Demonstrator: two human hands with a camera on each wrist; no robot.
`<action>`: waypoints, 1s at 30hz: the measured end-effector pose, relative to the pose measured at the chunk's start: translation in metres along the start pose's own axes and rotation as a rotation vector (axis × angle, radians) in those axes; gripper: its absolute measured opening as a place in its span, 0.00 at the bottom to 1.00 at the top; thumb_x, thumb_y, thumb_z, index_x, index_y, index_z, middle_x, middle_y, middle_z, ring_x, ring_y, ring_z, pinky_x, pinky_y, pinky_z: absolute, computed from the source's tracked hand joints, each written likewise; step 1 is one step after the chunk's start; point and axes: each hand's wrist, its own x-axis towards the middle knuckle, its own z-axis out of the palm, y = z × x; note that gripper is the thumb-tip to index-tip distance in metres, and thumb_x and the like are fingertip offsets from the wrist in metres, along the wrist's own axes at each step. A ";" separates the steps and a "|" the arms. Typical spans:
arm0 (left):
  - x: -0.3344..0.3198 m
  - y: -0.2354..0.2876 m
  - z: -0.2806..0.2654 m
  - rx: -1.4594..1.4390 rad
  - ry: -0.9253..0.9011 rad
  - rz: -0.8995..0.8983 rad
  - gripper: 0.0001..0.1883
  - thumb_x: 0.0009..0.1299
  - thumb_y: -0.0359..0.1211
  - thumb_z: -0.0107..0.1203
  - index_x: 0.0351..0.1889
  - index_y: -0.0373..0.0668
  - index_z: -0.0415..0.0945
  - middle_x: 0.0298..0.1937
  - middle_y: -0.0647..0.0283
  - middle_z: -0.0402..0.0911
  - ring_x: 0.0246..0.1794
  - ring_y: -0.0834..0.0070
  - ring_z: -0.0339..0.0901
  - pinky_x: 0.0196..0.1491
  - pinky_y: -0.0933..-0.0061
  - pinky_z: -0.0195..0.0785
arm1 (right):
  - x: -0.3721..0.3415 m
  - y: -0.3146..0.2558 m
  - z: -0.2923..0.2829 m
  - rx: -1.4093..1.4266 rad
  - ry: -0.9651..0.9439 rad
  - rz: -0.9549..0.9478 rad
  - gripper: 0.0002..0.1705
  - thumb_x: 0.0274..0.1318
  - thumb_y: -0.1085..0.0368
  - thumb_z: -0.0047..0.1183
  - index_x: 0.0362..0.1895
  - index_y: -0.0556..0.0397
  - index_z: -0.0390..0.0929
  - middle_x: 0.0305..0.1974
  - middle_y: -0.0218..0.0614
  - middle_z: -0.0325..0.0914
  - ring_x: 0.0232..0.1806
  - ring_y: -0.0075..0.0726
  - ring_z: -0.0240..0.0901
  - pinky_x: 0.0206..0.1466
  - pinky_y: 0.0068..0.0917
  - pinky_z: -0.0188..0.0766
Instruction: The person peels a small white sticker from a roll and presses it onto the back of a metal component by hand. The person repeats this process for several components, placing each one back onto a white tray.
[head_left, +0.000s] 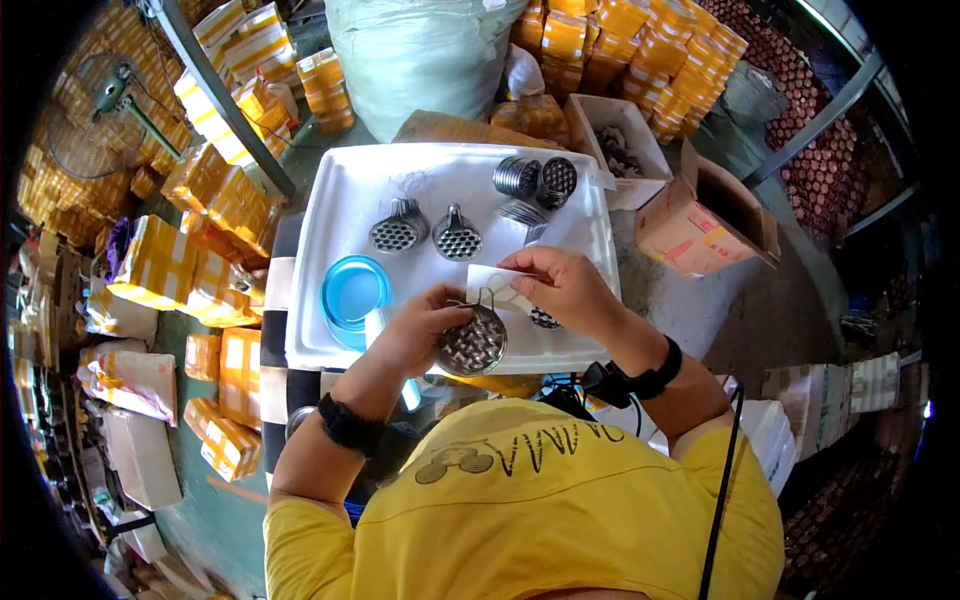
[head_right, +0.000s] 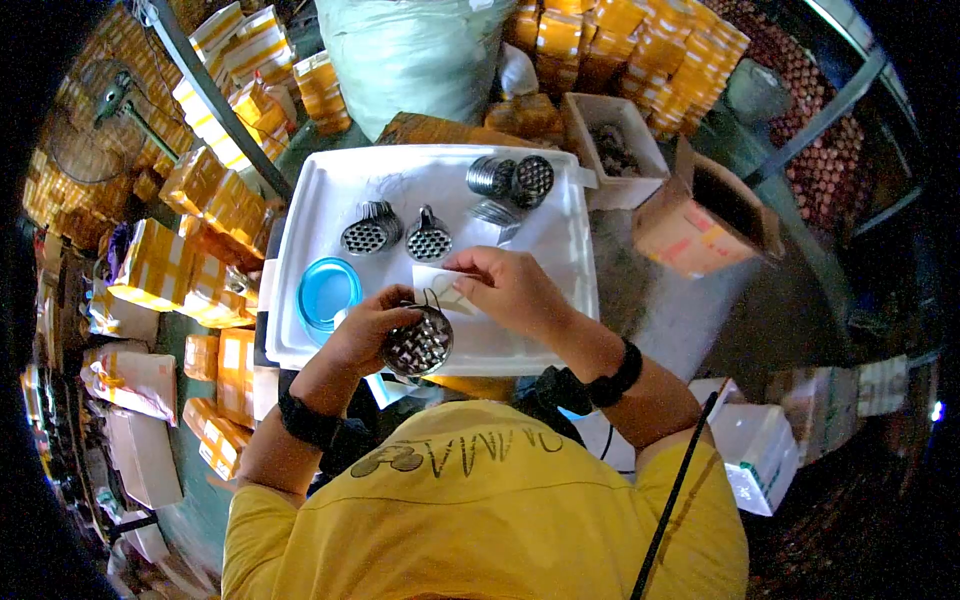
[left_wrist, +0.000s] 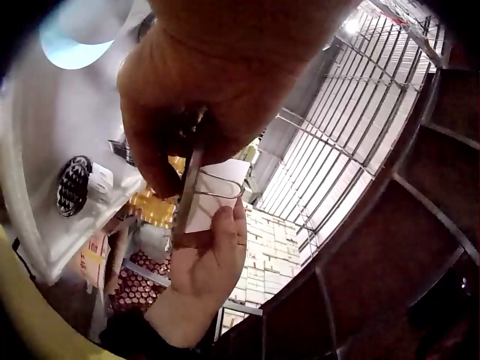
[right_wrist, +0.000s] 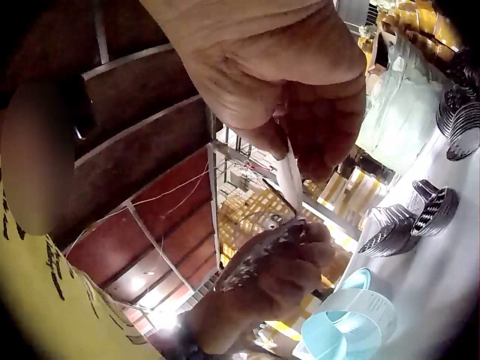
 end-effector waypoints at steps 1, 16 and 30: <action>-0.001 0.001 0.001 -0.014 -0.024 0.000 0.12 0.62 0.25 0.47 0.44 0.32 0.67 0.38 0.57 0.75 0.34 0.73 0.76 0.39 0.75 0.72 | -0.001 -0.001 0.000 -0.001 -0.009 0.011 0.13 0.55 0.71 0.46 0.45 0.62 0.70 0.38 0.31 0.74 0.39 0.19 0.69 0.42 0.16 0.67; 0.001 0.000 -0.001 -0.032 -0.067 -0.005 0.13 0.60 0.24 0.46 0.43 0.31 0.70 0.36 0.56 0.77 0.33 0.71 0.77 0.40 0.73 0.72 | -0.005 -0.006 0.003 -0.010 -0.014 0.009 0.13 0.55 0.71 0.47 0.45 0.62 0.71 0.37 0.30 0.74 0.38 0.17 0.69 0.41 0.15 0.68; -0.004 0.002 0.000 -0.005 -0.048 -0.061 0.10 0.60 0.23 0.47 0.40 0.31 0.70 0.35 0.56 0.76 0.31 0.72 0.76 0.36 0.74 0.72 | 0.011 -0.032 -0.026 -0.543 -0.227 -0.599 0.22 0.40 0.79 0.51 0.44 0.48 0.73 0.54 0.41 0.62 0.60 0.46 0.54 0.61 0.36 0.53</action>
